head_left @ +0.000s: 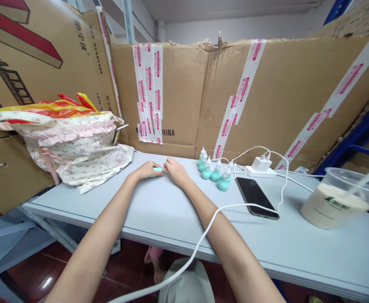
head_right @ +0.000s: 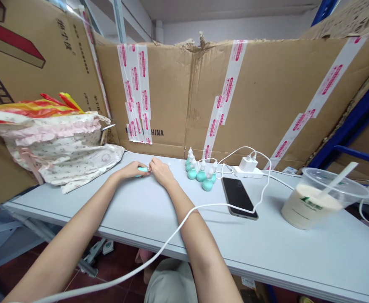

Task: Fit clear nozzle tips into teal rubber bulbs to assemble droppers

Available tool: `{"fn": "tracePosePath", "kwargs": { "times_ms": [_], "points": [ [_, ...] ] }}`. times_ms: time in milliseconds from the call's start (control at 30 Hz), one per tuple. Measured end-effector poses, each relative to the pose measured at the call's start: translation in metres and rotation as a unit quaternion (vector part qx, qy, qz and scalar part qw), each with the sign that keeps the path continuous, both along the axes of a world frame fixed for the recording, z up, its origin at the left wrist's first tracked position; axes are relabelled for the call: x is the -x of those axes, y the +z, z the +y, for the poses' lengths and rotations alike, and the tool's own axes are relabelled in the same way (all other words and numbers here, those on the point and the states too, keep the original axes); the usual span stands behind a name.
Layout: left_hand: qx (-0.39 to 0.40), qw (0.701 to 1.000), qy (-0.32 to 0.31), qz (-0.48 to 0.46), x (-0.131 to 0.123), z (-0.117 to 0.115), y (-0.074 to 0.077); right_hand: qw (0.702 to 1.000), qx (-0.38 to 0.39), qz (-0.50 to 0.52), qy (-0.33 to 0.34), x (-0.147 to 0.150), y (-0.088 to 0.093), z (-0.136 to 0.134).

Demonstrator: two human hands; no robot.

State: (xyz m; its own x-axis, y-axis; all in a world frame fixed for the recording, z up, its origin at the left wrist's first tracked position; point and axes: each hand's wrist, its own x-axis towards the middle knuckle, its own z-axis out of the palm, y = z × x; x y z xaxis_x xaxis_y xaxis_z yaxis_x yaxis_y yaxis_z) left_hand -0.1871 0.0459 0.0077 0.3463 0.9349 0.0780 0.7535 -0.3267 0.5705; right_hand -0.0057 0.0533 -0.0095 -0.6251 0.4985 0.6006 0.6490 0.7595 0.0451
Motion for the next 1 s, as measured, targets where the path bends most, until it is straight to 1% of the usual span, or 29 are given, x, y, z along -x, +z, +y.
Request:
{"fn": "tracePosePath", "kwargs": {
  "times_ms": [200,367,433,567,700,733,800,900,1000],
  "points": [
    [0.012,1.000,-0.004,-0.021,0.000,-0.001,0.001,0.997,0.053,0.051,0.018,-0.001,0.003,0.001],
    [0.027,0.998,-0.007,-0.051,-0.002,-0.002,0.003,0.986,0.122,0.116,0.000,0.002,0.001,0.005],
    [0.021,0.998,-0.009,-0.057,-0.002,-0.002,0.004,0.976,0.150,0.160,-0.002,0.004,-0.002,0.009],
    [0.018,0.998,-0.010,-0.057,0.000,-0.001,0.003,0.948,0.207,0.240,0.017,0.012,-0.008,0.019],
    [0.009,0.999,0.008,-0.048,0.003,0.002,-0.001,0.912,0.261,0.315,0.026,0.012,-0.006,0.026],
    [0.002,0.999,0.019,-0.048,0.004,0.003,-0.002,0.908,0.261,0.327,0.025,0.010,-0.004,0.027],
    [-0.021,0.997,0.042,-0.067,0.004,0.003,-0.001,0.913,0.233,0.334,0.020,0.004,0.000,0.024],
    [-0.057,0.991,0.059,-0.105,0.004,0.002,0.002,0.943,0.161,0.290,0.021,-0.005,0.007,0.014],
    [-0.067,0.991,0.061,-0.100,0.002,-0.001,0.005,0.970,0.105,0.219,0.024,-0.007,0.010,0.002]
  ]
}}
